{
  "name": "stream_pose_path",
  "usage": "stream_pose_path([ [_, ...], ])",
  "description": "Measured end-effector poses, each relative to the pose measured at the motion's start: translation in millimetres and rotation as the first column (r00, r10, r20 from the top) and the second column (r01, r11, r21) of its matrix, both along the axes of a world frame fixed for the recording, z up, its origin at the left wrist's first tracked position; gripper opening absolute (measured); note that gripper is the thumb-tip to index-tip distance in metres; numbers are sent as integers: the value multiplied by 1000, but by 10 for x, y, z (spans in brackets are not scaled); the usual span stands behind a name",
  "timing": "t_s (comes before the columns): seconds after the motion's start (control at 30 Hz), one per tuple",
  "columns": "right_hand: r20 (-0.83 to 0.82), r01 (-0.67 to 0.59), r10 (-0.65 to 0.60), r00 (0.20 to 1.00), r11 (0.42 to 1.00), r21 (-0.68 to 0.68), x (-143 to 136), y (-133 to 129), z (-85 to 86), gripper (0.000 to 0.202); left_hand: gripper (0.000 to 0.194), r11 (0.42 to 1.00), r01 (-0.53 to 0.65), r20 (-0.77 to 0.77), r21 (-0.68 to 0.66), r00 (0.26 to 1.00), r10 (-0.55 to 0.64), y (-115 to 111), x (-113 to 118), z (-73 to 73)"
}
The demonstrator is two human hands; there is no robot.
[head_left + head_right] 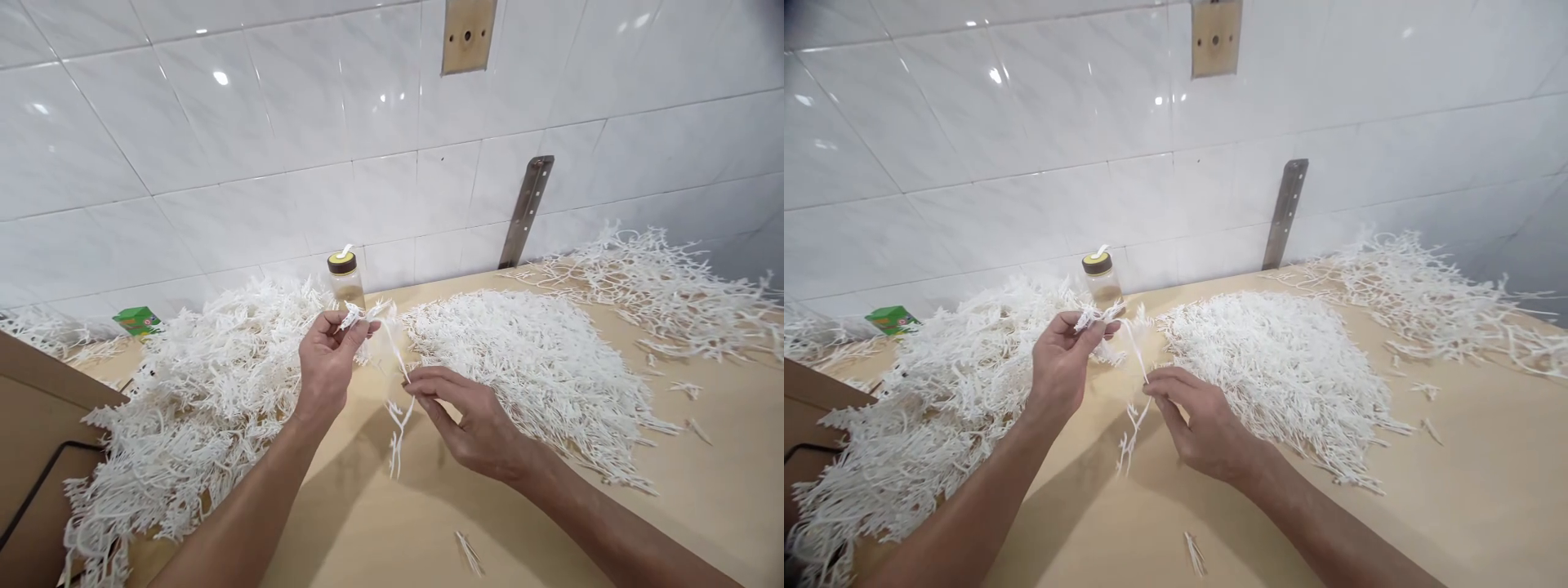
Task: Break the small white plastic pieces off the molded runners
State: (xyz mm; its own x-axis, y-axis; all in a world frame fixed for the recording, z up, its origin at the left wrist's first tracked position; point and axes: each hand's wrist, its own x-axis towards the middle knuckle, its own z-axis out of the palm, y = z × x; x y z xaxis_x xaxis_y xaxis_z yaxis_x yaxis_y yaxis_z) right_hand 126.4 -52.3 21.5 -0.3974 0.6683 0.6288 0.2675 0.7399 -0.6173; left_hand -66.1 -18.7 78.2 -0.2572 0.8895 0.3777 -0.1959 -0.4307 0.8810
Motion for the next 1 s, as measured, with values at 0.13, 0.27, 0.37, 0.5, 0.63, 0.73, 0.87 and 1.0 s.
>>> stream_pose_path([
  [0.13,-24,96,-104,994,969,-228,23,107,-63,27,15,982,-18,-385,188,918,90,-186,51,103],
  [0.27,78,132,-109,991,885,-447,73,174,-73,26,17,976,157,-658,151,753,-19,-287,82,-85],
  [0.37,135,15,64,989,856,-517,55,128,-45,28,27,978,176,-737,110,675,-39,-362,48,-309],
  [0.5,91,-89,171,981,813,-575,30,63,-47,25,33,985,125,-768,114,640,8,-485,-51,-545],
  [0.63,53,56,-27,998,724,-688,113,152,-58,20,32,980,48,-778,191,616,121,-574,-92,-672],
  [0.73,17,79,-97,995,676,-732,167,212,-19,29,32,972,33,-782,232,601,166,-607,-83,-709],
  [0.87,-53,-56,26,998,684,-728,127,165,15,29,32,970,23,-782,242,596,181,-629,-71,-688],
  [1.0,1,20,-21,1000,934,-358,46,79,-13,28,29,983,-17,-753,182,640,150,-647,-59,-625],
])
